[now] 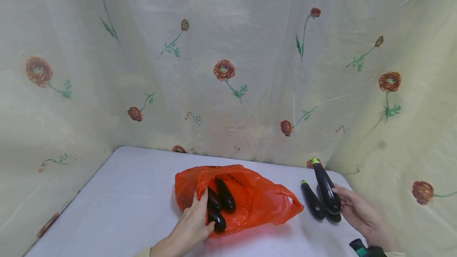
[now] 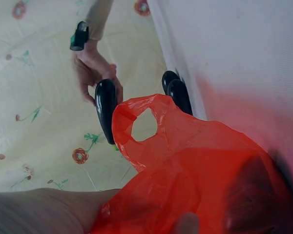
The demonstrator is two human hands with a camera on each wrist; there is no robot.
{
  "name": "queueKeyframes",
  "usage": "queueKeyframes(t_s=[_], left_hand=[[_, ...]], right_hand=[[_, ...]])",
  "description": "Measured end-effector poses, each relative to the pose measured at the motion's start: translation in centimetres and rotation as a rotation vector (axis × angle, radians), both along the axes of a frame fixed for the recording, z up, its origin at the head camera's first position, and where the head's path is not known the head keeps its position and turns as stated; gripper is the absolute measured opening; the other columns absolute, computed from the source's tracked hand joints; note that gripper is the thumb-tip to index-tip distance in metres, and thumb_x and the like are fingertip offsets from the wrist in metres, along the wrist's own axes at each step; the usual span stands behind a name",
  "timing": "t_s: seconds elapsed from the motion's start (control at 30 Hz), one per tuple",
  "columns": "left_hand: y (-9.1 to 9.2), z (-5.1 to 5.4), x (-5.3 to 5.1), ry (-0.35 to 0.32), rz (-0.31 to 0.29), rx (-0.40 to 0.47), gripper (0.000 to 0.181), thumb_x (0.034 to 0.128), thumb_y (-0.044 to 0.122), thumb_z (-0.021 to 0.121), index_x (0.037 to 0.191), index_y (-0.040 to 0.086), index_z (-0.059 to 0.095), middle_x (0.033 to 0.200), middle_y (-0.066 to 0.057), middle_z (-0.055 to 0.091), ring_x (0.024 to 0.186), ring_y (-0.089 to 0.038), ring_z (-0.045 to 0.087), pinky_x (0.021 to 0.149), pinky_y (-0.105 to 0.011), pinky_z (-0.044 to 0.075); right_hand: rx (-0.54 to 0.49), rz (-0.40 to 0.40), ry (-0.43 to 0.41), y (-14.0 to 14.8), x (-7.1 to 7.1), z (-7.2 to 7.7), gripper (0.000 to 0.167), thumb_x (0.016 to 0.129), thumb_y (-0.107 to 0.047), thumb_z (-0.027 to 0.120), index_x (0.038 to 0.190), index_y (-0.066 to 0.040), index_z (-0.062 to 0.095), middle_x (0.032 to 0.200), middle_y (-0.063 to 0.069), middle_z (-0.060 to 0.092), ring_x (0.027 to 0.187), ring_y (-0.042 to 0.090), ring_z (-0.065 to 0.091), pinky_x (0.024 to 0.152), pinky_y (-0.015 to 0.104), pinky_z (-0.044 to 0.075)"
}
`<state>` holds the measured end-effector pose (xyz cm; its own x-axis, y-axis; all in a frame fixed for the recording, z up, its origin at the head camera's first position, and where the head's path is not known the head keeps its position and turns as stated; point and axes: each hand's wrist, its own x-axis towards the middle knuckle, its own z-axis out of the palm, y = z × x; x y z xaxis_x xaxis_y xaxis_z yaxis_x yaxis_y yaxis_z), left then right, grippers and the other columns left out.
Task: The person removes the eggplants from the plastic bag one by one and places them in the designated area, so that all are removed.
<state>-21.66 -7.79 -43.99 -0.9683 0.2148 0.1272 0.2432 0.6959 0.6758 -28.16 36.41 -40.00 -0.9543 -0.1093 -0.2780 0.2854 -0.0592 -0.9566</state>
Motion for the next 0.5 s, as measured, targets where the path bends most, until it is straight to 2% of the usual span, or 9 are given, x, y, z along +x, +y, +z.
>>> queueKeyframes(t_s=[0.1, 0.23, 0.33, 0.4, 0.43, 0.5], left_hand=[[-0.2, 0.0, 0.0, -0.001, 0.003, -0.010, 0.091, 0.0766, 0.009, 0.076, 0.149, 0.002, 0.022, 0.149, -0.038, 0.024, 0.060, -0.015, 0.056, 0.061, -0.035, 0.055], [-0.3, 0.1, -0.1, -0.005, 0.007, -0.014, 0.090, 0.0766, 0.010, 0.076, 0.149, 0.001, 0.023, 0.148, -0.039, 0.024, 0.062, -0.019, 0.058, 0.066, -0.041, 0.057], [-0.3, 0.2, -0.1, -0.006, -0.004, -0.001, 0.091, 0.0775, 0.009, 0.076, 0.150, 0.001, 0.021, 0.150, -0.038, 0.022, 0.059, -0.016, 0.057, 0.062, -0.035, 0.057], [-0.3, 0.2, -0.2, -0.003, -0.011, 0.007, 0.091, 0.0775, 0.009, 0.076, 0.150, 0.002, 0.021, 0.151, -0.037, 0.022, 0.058, -0.013, 0.056, 0.061, -0.032, 0.056], [-0.3, 0.2, -0.2, -0.004, -0.015, 0.011, 0.091, 0.0775, 0.008, 0.076, 0.150, 0.002, 0.021, 0.151, -0.036, 0.021, 0.057, -0.012, 0.055, 0.059, -0.030, 0.056], [-0.3, 0.2, -0.2, -0.015, -0.014, 0.014, 0.091, 0.0773, 0.008, 0.076, 0.150, 0.003, 0.021, 0.152, -0.034, 0.021, 0.058, -0.012, 0.055, 0.060, -0.030, 0.056]], right_hand=[[-0.016, -0.023, -0.007, 1.0, -0.3, -0.1, 0.051, 0.099, -0.019, 0.050, 0.142, -0.002, 0.027, 0.098, -0.014, 0.061, 0.096, 0.003, 0.055, 0.086, 0.019, 0.044], [-0.047, -0.056, -0.029, 2.4, -1.0, -0.5, 0.042, 0.099, -0.020, 0.052, 0.135, -0.007, 0.033, 0.096, -0.014, 0.060, 0.094, 0.002, 0.056, 0.086, 0.020, 0.045], [-0.075, -0.091, -0.061, 3.6, -1.7, -1.2, 0.026, 0.099, -0.020, 0.053, 0.121, -0.012, 0.043, 0.093, -0.013, 0.061, 0.092, 0.003, 0.056, 0.085, 0.021, 0.045], [-0.098, -0.107, -0.074, 4.5, -2.0, -1.8, 0.009, 0.099, -0.019, 0.051, 0.107, -0.015, 0.052, 0.091, -0.011, 0.061, 0.090, 0.004, 0.056, 0.084, 0.022, 0.045], [-0.101, -0.116, -0.073, 4.9, -2.1, -2.1, 0.005, 0.099, -0.018, 0.050, 0.101, -0.016, 0.055, 0.090, -0.010, 0.063, 0.088, 0.005, 0.056, 0.083, 0.022, 0.045], [-0.103, -0.117, -0.069, 5.6, -2.4, -2.8, 0.014, 0.100, -0.015, 0.047, 0.090, -0.018, 0.058, 0.088, -0.009, 0.063, 0.086, 0.005, 0.056, 0.081, 0.023, 0.045]])
